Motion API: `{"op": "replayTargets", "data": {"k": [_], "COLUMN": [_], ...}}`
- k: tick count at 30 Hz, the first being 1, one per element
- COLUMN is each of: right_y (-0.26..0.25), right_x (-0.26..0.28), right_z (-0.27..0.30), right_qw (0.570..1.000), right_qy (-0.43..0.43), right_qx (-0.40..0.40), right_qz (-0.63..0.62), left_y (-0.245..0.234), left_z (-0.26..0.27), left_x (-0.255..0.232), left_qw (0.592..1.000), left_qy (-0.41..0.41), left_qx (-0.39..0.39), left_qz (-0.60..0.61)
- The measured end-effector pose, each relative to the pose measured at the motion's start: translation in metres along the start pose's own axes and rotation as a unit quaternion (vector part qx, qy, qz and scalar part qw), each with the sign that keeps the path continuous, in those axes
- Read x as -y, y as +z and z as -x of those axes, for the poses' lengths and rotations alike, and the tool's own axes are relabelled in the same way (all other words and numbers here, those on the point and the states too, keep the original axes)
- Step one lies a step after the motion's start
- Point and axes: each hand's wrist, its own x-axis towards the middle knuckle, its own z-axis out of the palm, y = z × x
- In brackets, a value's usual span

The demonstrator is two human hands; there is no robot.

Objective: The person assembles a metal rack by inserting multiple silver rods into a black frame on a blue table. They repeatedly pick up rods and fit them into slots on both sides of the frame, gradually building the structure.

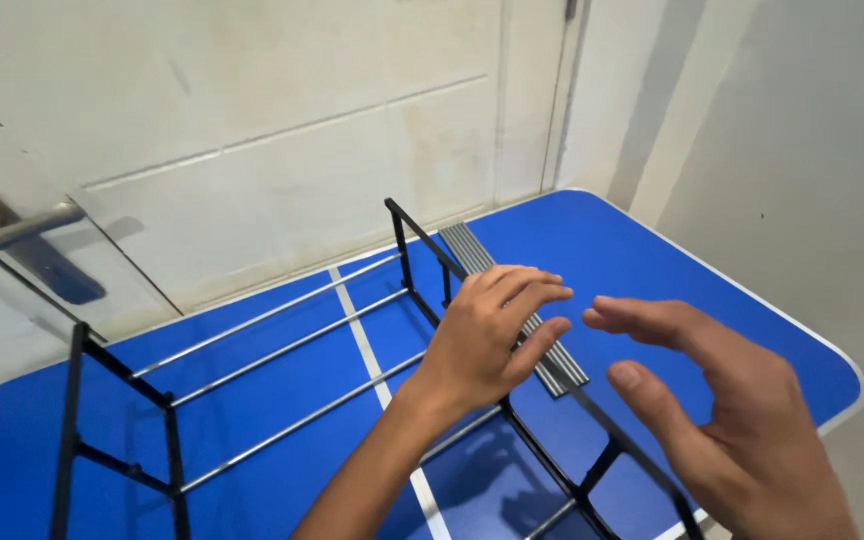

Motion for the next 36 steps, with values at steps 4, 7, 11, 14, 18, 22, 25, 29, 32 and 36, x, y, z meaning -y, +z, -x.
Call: {"op": "replayTargets", "data": {"k": [4, 7, 11, 14, 18, 22, 25, 29, 32, 36], "right_y": [-0.008, 0.004, 0.045, 0.083, 0.127, 0.146, 0.156, 0.160, 0.160, 0.160], "right_x": [-0.028, -0.070, -0.149, -0.218, -0.304, -0.352, -0.362, -0.360, -0.361, -0.362], "right_z": [-0.007, -0.028, -0.053, -0.061, -0.054, -0.045, -0.041, -0.041, -0.043, -0.044], "right_qw": [0.999, 0.999, 0.995, 0.995, 0.996, 0.998, 0.999, 0.998, 0.998, 0.999], "right_qy": [-0.023, -0.015, -0.027, -0.004, 0.042, -0.059, -0.031, 0.011, 0.009, 0.024], "right_qx": [0.025, 0.032, 0.041, 0.060, 0.053, 0.029, 0.034, 0.061, 0.054, 0.037], "right_qz": [-0.020, -0.040, -0.086, -0.075, -0.064, -0.007, 0.011, -0.005, 0.004, 0.007], "left_y": [0.026, 0.039, 0.040, 0.043, 0.060, 0.084, 0.103, 0.116, 0.121, 0.121], "left_z": [0.000, 0.003, 0.000, -0.006, -0.027, -0.049, -0.057, -0.053, -0.047, -0.045], "left_x": [0.016, 0.024, 0.030, 0.024, 0.017, 0.032, 0.047, 0.057, 0.061, 0.062], "left_qw": [0.999, 0.988, 0.978, 0.971, 0.950, 0.943, 0.929, 0.909, 0.891, 0.905], "left_qy": [0.005, -0.083, -0.124, -0.152, -0.201, -0.162, -0.146, -0.145, -0.167, -0.155], "left_qx": [0.034, 0.111, 0.134, 0.182, 0.238, 0.280, 0.313, 0.344, 0.380, 0.354], "left_qz": [0.016, 0.063, 0.101, 0.036, -0.014, -0.074, -0.134, -0.183, -0.184, -0.178]}}
